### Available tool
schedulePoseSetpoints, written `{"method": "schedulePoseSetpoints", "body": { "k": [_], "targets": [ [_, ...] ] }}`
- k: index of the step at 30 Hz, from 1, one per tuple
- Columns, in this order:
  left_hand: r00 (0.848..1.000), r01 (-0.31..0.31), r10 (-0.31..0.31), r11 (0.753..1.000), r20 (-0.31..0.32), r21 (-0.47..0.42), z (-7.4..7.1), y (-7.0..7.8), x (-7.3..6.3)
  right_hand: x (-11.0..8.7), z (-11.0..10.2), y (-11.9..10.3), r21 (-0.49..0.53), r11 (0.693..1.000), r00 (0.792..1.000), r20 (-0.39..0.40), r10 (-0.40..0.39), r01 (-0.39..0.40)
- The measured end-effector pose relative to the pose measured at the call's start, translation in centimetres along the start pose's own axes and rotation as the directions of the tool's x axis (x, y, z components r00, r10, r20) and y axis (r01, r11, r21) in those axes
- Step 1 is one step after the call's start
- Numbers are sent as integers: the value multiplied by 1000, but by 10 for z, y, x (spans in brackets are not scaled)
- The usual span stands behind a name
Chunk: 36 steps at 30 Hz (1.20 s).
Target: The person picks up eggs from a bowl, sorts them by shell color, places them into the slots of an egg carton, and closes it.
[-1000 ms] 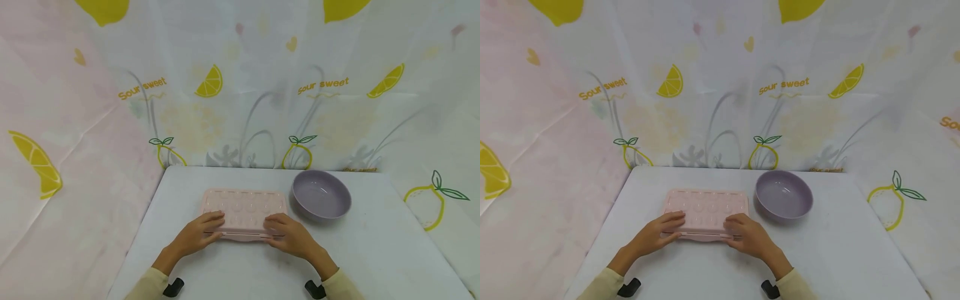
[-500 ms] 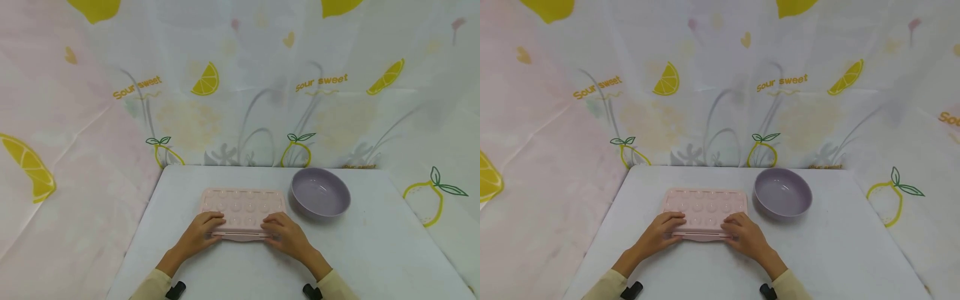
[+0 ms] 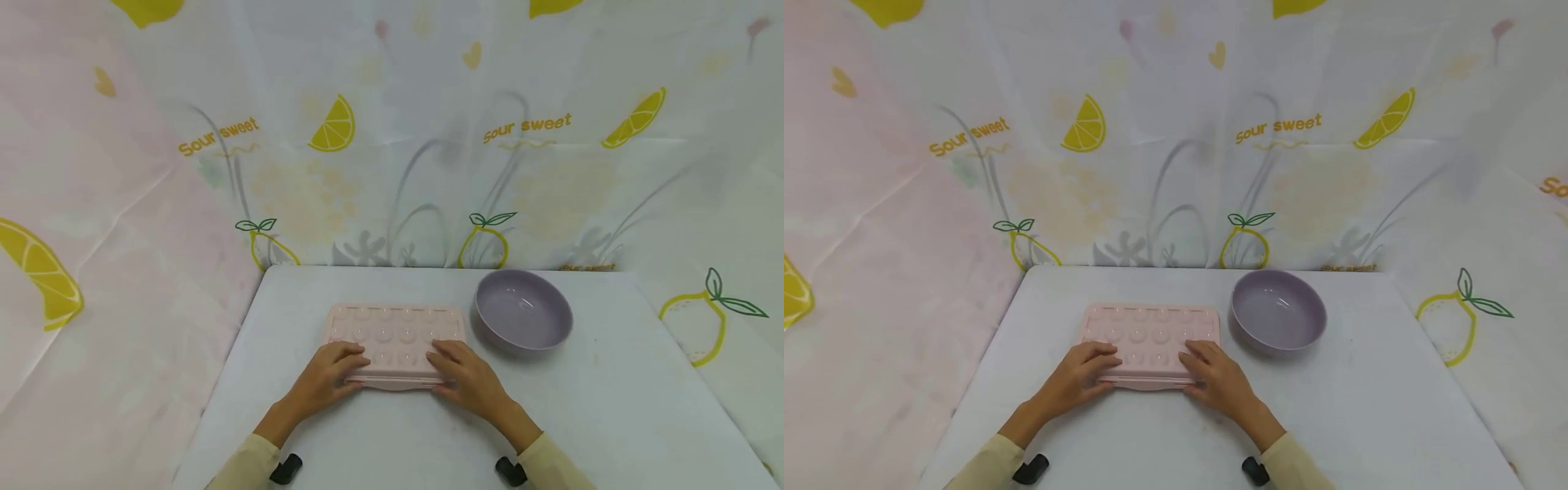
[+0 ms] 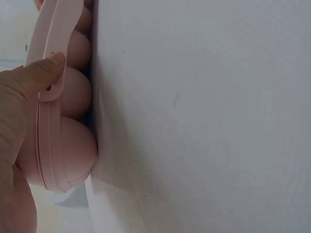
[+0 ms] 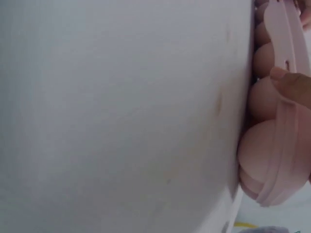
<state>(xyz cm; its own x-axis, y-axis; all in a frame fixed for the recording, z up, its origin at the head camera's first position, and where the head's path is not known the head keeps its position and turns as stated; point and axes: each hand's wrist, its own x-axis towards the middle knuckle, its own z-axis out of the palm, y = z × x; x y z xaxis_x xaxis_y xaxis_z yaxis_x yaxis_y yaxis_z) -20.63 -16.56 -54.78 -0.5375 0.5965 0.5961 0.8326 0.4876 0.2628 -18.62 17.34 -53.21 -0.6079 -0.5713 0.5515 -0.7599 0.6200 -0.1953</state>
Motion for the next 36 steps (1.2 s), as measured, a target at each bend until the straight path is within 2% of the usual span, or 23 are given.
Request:
{"method": "schedulePoseSetpoints", "body": {
  "k": [7,13,16,21,30,33,36],
  "targets": [
    [995,39,-41,999,89,29,-1,4,2,-1,-2,-8,-82,996,995,83,50,-43],
    [986,44,-54,997,160,63,-1,14,-1,-8,-6,-19,-114,991,992,92,83,-72],
    [988,20,-32,996,148,82,-1,17,-2,-9,-6,-23,-141,989,996,60,62,-53],
    [997,-4,-4,995,80,104,1,17,5,-2,-5,-23,-196,980,999,14,43,-40],
    [996,16,-24,996,89,88,8,17,1,-4,-8,-24,-136,985,992,60,112,-103],
    [993,22,-30,997,110,71,7,15,2,-6,-9,-20,-80,992,991,74,108,-102],
    [990,43,-43,999,131,6,2,11,4,-5,-16,-13,12,993,989,90,115,-116]
  ]
}}
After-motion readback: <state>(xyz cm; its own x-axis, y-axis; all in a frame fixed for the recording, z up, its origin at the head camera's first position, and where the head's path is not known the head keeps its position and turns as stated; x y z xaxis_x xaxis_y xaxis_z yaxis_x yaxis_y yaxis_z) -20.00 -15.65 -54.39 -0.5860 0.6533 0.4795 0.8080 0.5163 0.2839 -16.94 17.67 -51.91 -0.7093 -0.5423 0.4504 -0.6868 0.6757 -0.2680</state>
